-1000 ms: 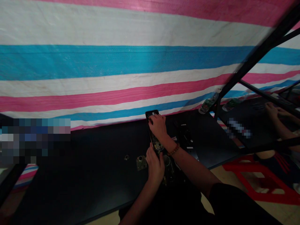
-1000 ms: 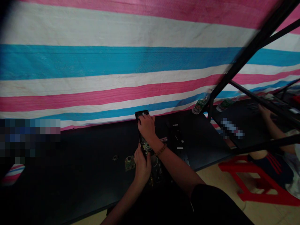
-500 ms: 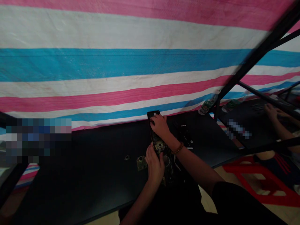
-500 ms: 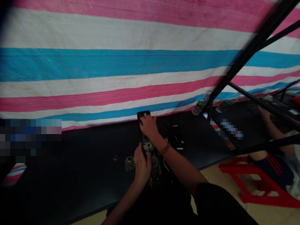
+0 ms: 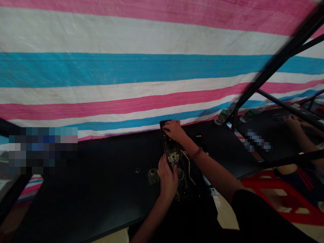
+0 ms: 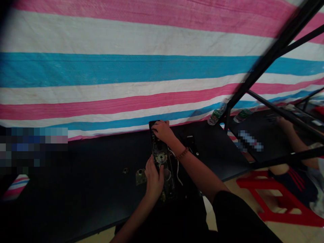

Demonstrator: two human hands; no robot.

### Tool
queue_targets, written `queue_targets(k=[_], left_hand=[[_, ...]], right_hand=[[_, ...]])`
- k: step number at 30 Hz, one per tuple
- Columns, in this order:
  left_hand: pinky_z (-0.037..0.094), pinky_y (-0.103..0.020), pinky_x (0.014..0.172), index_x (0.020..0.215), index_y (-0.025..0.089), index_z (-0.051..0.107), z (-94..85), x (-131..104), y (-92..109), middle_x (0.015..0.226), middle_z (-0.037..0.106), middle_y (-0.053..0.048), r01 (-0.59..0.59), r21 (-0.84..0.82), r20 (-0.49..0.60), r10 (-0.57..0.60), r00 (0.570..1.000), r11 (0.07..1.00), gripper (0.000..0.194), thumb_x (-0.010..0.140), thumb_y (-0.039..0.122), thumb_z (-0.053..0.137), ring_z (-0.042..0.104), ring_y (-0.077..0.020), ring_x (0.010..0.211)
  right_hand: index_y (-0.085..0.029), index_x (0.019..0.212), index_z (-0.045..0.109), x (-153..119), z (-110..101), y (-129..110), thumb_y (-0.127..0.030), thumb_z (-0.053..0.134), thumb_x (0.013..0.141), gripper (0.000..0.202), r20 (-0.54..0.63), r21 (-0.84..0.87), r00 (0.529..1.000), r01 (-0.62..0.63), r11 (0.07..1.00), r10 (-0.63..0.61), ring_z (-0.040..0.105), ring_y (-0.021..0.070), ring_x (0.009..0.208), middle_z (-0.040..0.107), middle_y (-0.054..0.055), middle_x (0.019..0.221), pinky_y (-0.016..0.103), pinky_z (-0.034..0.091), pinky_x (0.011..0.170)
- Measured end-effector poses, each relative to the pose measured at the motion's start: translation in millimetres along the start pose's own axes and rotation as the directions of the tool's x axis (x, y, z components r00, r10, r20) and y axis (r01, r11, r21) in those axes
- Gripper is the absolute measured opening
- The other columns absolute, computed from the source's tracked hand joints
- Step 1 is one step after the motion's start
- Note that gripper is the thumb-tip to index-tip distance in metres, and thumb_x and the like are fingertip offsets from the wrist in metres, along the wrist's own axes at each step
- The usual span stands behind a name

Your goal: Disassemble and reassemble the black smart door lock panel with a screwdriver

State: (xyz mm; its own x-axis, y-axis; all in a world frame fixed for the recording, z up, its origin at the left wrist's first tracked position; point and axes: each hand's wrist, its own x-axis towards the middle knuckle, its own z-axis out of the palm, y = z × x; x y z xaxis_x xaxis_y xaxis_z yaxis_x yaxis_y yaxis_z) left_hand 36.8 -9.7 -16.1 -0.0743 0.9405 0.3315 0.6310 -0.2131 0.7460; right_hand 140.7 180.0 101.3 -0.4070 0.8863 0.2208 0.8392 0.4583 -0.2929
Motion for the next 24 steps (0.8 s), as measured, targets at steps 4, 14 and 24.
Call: queue_targets(k=[4,14,24], left_hand=[[0.037,-0.061,0.113,0.155,0.009,0.029,0.2,0.2,-0.4,0.150,0.047,-0.027,0.009,-0.008,0.004,-0.009,1.000,1.000,0.060,0.102,0.035,0.042,0.042,-0.0365,0.142],[0.038,-0.059,0.112,0.154,0.008,0.031,0.9,0.8,0.7,0.149,0.047,-0.027,0.015,-0.017,-0.001,-0.015,1.000,1.000,0.059,0.103,0.036,0.043,0.042,-0.0365,0.142],[0.038,-0.061,0.112,0.154,0.009,0.032,2.2,0.1,-0.9,0.149,0.047,-0.026,0.014,-0.013,-0.010,-0.014,1.000,1.000,0.060,0.102,0.035,0.044,0.043,-0.0372,0.142]], right_hand=[[-0.017,0.095,0.076,0.7,0.2,0.4,-0.019,0.058,0.095,0.018,0.018,-0.070,0.996,0.092,0.993,-0.091,0.053,0.0251,0.104,0.070,0.009,0.099,0.038,0.027,0.088],[-0.014,0.091,0.072,2.5,5.0,5.2,-0.017,0.059,0.093,0.013,0.007,-0.147,0.978,0.206,0.968,-0.207,0.053,0.0261,0.103,0.070,0.011,0.098,0.039,0.028,0.090],[-0.014,0.093,0.073,3.3,0.9,4.4,-0.016,0.057,0.094,0.016,0.036,-0.136,0.982,0.188,0.973,-0.185,0.054,0.0256,0.102,0.070,0.011,0.098,0.038,0.030,0.091]])
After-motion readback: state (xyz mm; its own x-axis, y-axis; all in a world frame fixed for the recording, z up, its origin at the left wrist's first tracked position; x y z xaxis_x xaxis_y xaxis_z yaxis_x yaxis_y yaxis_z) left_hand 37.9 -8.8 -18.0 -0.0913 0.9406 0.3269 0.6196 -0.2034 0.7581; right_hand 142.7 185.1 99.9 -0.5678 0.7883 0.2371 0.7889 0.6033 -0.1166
